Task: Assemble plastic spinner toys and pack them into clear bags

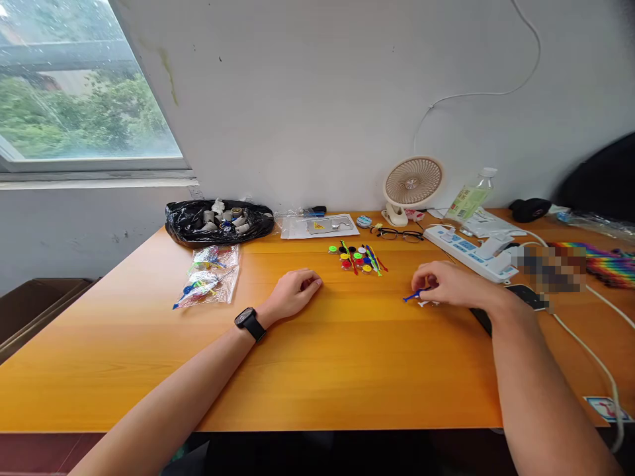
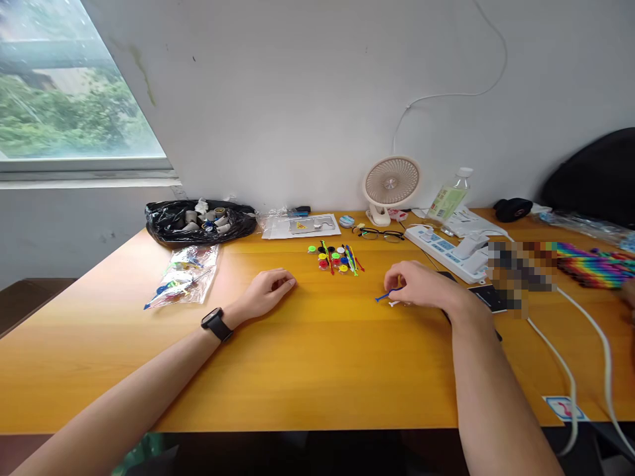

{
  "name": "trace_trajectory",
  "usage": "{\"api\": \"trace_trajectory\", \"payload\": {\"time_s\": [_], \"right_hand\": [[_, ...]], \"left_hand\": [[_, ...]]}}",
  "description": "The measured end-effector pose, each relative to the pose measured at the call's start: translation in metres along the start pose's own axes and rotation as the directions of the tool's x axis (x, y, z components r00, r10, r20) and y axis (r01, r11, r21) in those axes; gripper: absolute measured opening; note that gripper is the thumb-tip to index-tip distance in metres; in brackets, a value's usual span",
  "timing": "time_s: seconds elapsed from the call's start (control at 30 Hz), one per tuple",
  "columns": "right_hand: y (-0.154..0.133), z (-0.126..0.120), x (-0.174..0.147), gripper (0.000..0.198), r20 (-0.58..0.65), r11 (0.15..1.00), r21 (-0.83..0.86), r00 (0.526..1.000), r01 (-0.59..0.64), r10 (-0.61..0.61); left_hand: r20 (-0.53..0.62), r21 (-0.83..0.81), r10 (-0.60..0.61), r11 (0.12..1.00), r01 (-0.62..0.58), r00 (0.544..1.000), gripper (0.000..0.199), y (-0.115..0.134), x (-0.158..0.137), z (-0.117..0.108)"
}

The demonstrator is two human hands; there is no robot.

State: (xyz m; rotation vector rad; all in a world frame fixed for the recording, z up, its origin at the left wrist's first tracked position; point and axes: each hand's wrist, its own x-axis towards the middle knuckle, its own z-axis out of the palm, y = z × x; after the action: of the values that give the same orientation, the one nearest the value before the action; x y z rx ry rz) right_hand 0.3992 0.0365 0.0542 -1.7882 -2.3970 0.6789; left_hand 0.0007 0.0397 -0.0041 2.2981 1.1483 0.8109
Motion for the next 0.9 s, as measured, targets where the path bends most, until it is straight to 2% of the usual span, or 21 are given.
{"api": "trace_trajectory", "payload": {"time_s": [0.17, 0.27, 0.33, 0.47, 0.63, 0.83, 0.9], "right_hand": [[-0.036, 0.004, 0.004, 0.025, -0.225, 0.993, -0.05, 0.968, 0.102, -0.111], [-0.07, 0.021, 0.017, 0.025, -0.26, 0.986, -0.044, 0.951, 0.161, -0.167], [-0.092, 0.033, 0.028, 0.025, -0.268, 0.986, -0.062, 0.949, 0.156, -0.167], [-0.123, 0.053, 0.048, 0.026, -0.307, 0.962, -0.27, 0.945, 0.024, -0.11], [-0.136, 0.076, 0.057, 0.037, -0.347, 0.942, -0.332, 0.935, -0.055, -0.067], [-0.137, 0.084, 0.045, 0.034, -0.361, 0.975, -0.219, 0.926, 0.033, -0.112], [-0.135, 0.082, 0.043, 0.036, -0.395, 0.978, -0.208, 0.914, 0.013, -0.096]], "left_hand": [[0.005, -0.004, 0.0, 1.0, 0.0, 1.0, 0.026, 0.002, 0.001, 0.0], [0.008, -0.001, -0.002, 1.0, 0.002, 1.0, 0.025, 0.002, 0.002, 0.0], [0.008, -0.001, 0.0, 1.0, 0.0, 1.0, 0.024, 0.002, 0.002, 0.0], [0.01, -0.008, 0.008, 1.0, -0.008, 1.0, 0.024, 0.001, 0.001, 0.0], [0.011, -0.018, 0.012, 1.0, -0.012, 1.0, 0.022, 0.002, 0.0, 0.0], [-0.043, -0.048, 0.006, 0.999, -0.008, 0.999, 0.021, 0.001, -0.003, 0.004], [-0.044, -0.031, 0.019, 0.999, -0.021, 0.999, 0.027, 0.001, -0.004, 0.005]]}}
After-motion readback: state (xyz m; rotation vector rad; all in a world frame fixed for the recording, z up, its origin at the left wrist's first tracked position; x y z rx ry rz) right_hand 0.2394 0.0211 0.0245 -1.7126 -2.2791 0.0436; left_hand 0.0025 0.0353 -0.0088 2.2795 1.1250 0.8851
